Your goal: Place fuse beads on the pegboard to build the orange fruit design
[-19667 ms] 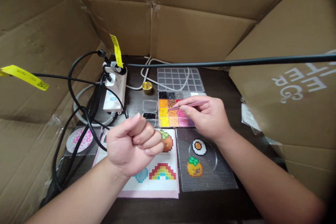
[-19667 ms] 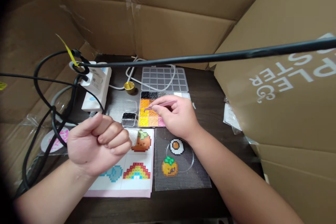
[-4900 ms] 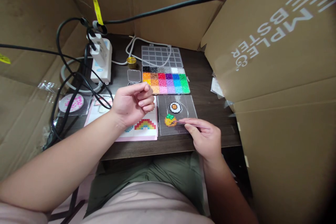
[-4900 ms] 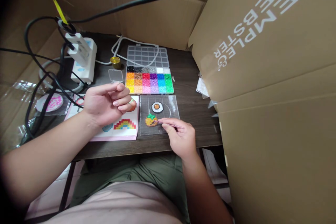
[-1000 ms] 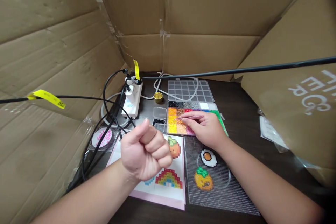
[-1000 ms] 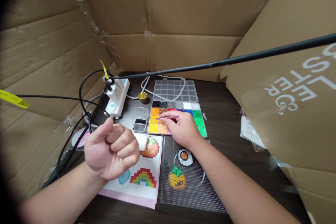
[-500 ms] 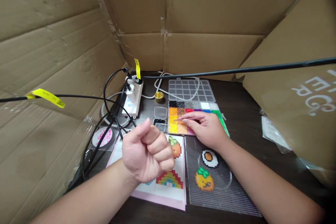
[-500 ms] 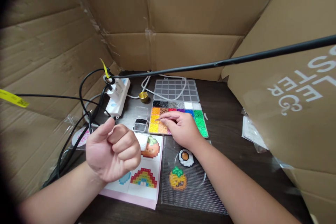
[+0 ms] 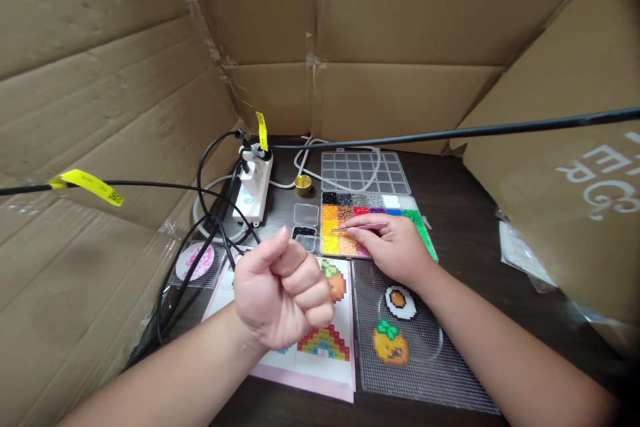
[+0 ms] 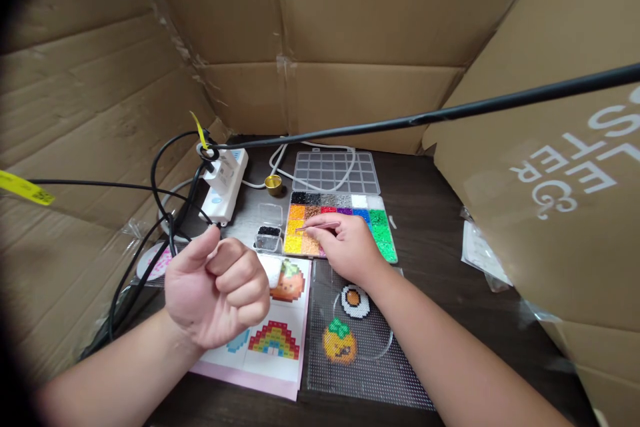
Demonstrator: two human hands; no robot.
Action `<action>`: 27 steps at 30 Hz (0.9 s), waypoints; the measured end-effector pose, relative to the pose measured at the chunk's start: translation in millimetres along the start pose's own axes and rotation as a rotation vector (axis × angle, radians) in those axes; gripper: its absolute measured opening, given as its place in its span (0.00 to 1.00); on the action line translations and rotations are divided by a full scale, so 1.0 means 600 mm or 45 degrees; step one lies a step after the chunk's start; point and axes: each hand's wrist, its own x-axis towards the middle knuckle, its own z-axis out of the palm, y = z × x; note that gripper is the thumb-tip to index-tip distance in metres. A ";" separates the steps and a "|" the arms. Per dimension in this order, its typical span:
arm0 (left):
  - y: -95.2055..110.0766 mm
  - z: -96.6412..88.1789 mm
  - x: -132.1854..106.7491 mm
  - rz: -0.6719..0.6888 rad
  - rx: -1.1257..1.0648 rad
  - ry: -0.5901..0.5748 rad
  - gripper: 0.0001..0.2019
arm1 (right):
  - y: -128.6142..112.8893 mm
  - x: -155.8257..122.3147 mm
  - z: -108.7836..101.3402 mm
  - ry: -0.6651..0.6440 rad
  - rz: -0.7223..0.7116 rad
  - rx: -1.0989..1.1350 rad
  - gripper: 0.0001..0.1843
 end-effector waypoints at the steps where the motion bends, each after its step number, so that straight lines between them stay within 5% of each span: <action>1: 0.000 0.000 0.000 0.000 0.001 0.001 0.27 | 0.000 0.000 0.000 -0.002 -0.003 0.004 0.07; 18: -0.001 0.002 0.000 -0.007 0.075 0.058 0.28 | -0.020 -0.008 -0.009 0.190 -0.043 0.097 0.05; 27: 0.003 -0.001 0.003 -0.023 0.108 0.069 0.28 | -0.066 -0.070 -0.069 0.449 -0.175 0.259 0.04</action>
